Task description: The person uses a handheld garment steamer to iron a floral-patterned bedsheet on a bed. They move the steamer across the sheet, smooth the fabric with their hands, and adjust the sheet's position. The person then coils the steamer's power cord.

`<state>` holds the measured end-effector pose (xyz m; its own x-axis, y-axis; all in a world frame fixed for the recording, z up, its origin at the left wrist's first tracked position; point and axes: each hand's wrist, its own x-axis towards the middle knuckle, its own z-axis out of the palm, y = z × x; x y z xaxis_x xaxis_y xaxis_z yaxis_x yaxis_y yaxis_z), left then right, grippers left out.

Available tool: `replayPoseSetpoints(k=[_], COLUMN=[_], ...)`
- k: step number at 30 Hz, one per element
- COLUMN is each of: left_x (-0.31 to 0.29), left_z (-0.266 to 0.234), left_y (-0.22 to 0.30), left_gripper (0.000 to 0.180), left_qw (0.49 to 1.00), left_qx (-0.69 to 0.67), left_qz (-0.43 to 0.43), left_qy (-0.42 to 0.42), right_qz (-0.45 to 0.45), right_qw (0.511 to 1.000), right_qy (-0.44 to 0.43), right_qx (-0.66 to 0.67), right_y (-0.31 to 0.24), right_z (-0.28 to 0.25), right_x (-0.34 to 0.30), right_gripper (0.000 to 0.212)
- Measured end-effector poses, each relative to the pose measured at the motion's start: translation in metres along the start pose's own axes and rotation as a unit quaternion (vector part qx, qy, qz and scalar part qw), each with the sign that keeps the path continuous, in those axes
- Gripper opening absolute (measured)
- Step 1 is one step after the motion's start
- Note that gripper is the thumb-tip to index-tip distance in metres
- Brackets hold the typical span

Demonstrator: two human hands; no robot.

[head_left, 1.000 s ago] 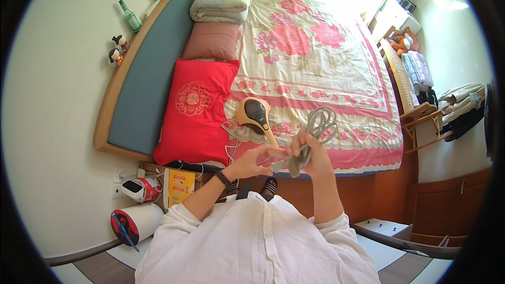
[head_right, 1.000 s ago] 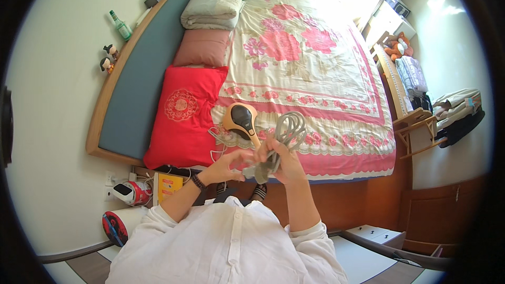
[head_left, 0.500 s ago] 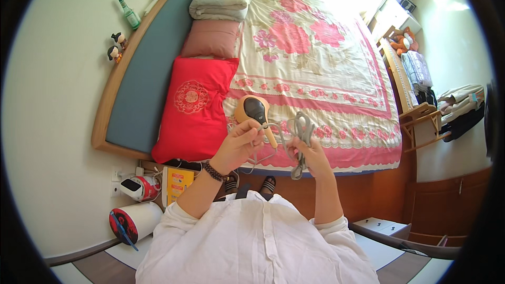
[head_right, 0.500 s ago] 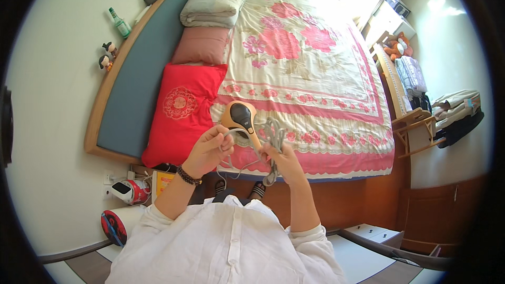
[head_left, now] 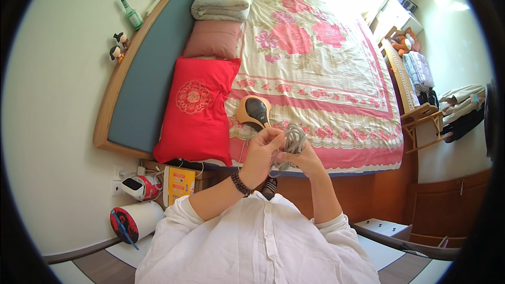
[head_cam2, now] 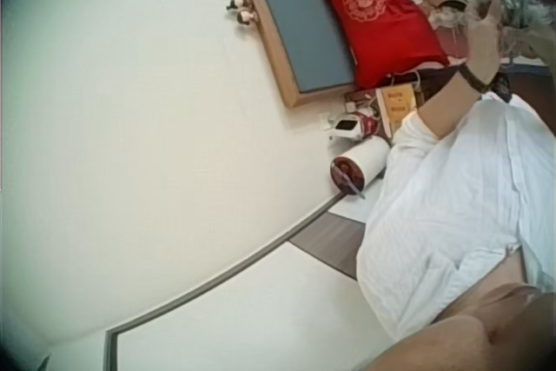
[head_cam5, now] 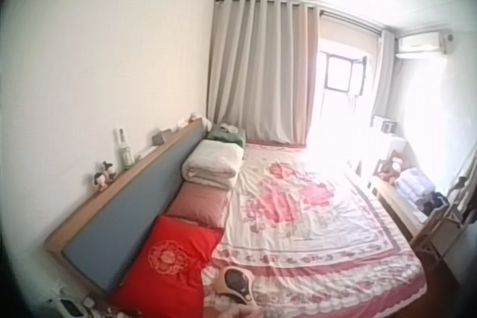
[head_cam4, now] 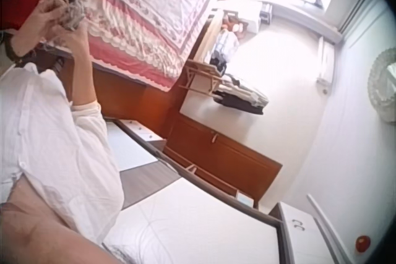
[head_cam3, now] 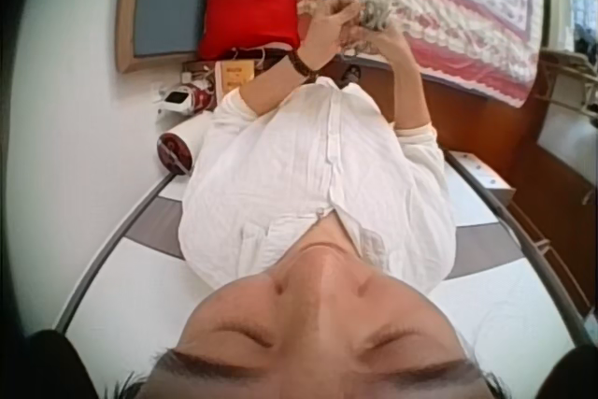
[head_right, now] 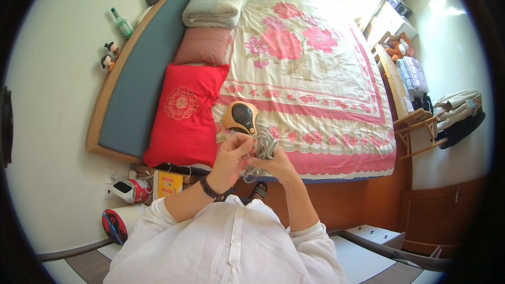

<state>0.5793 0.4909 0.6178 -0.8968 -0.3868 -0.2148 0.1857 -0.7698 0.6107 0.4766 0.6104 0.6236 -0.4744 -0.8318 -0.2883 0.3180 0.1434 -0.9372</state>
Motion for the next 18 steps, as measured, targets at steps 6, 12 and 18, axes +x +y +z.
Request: replayPoseSetpoints(k=[6,12,18], left_x=[0.023,0.009,0.006], left_z=[-0.004,-0.075,-0.132], left_y=[0.017,-0.012,-0.029], left_gripper=[0.029,0.034,0.018], left_qw=[0.968,0.869,0.75], left_qx=[0.198,0.421,0.573], left_qz=[0.141,0.043,0.009], left_qy=[-0.066,-0.258,-0.33], right_qz=[-0.012,-0.051,-0.105], right_qw=[0.999,0.979,0.953], right_qy=[0.015,0.06,0.005], right_qx=[0.044,0.189,0.283], right_y=[0.005,-0.022,-0.015], right_z=[-0.008,-0.01,-0.04], right_x=[-0.005,-0.021,-0.028], right_gripper=[0.014,0.017,0.025])
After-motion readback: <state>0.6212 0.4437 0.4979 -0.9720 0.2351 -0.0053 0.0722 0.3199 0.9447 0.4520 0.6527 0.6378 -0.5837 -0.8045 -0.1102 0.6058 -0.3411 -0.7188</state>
